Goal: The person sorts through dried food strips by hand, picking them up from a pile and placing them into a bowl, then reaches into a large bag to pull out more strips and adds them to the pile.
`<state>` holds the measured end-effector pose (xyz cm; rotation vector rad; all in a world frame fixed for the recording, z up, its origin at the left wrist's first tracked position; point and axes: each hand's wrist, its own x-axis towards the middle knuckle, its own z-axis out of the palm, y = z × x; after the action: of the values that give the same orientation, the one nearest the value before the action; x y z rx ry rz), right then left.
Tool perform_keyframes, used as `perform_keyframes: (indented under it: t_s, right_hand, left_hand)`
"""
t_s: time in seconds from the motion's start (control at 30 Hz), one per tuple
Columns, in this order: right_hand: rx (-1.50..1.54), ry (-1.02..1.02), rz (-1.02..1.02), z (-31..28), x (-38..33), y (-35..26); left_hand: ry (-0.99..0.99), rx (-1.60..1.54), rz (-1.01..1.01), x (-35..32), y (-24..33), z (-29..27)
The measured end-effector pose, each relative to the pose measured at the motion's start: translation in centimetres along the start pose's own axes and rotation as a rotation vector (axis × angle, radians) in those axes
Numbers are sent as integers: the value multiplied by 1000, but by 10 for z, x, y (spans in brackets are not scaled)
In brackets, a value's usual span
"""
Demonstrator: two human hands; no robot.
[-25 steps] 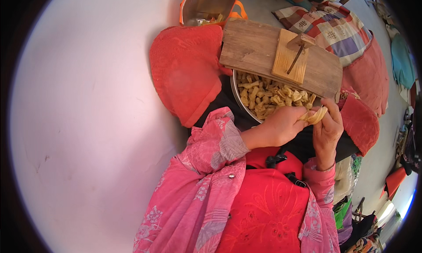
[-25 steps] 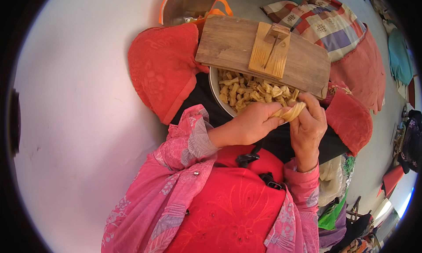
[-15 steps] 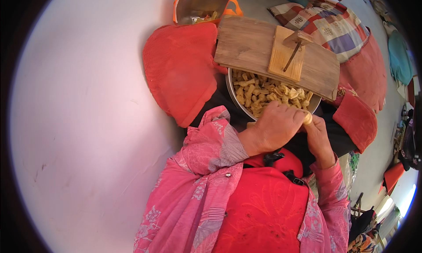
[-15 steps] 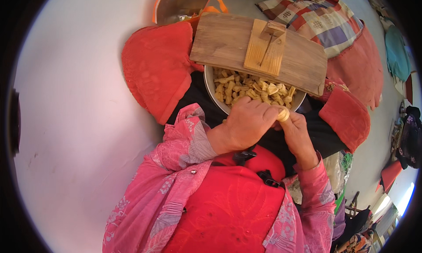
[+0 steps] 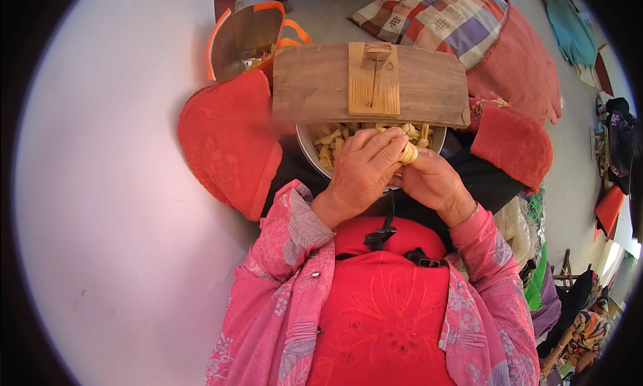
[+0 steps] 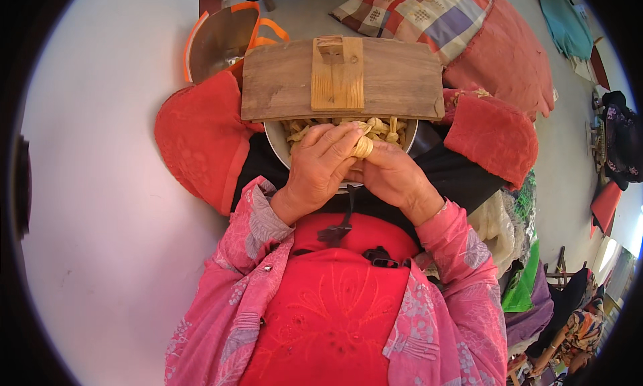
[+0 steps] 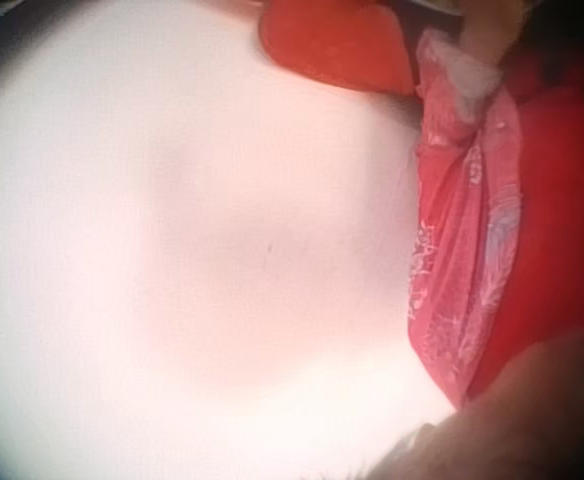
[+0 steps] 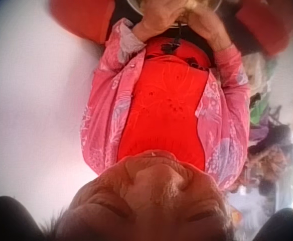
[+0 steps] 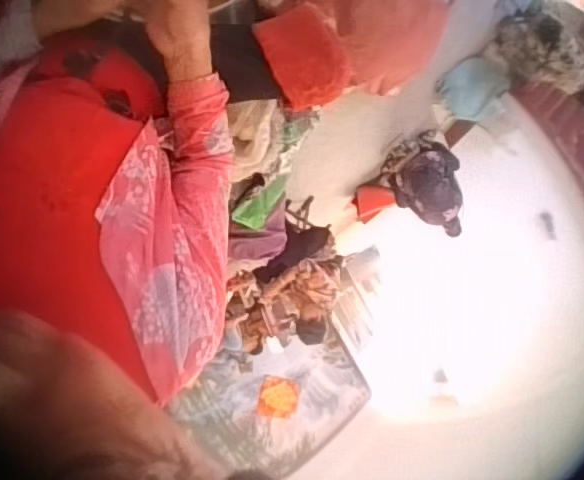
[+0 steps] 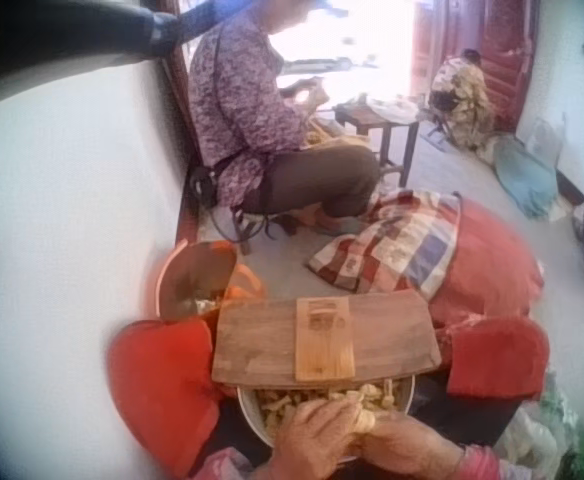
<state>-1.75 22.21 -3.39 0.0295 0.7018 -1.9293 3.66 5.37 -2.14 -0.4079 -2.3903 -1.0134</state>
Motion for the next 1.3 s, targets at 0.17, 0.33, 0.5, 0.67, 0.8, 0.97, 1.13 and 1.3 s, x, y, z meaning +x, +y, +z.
perform_keyframes:
  t_s: [0.17, 0.33, 0.5, 0.67, 0.8, 0.97, 1.13, 1.3]
  right_hand:
    - [-475, 189, -287, 9, 4, -2]
    - [-1323, 350, -706, 17, 1, -12]
    - [-1393, 428, -887, 41, -8, -17]
    - [-1028, 430, -952, 53, 5, -22]
    - [-716, 446, -939, 43, 14, -36]
    - [-515, 310, -641, 20, 12, -42]
    - [-1053, 280, -540, 31, 2, -68]
    - [-1275, 300, -33, 45, -7, -72]
  left_hand:
    - [-64, -216, -207, 12, 17, -11]
    - [-180, -247, -396, 27, 16, -5]
    - [-110, -551, -603, 26, 10, 3]
    - [-12, -1201, -968, 27, 25, -3]
    - [5, -1594, -1135, 0, 42, -6]
    - [-11, -569, -527, -2, 15, -13]
    - [-89, -30, -194, 17, 5, -33]
    - [-83, -173, -290, 19, -4, -30]
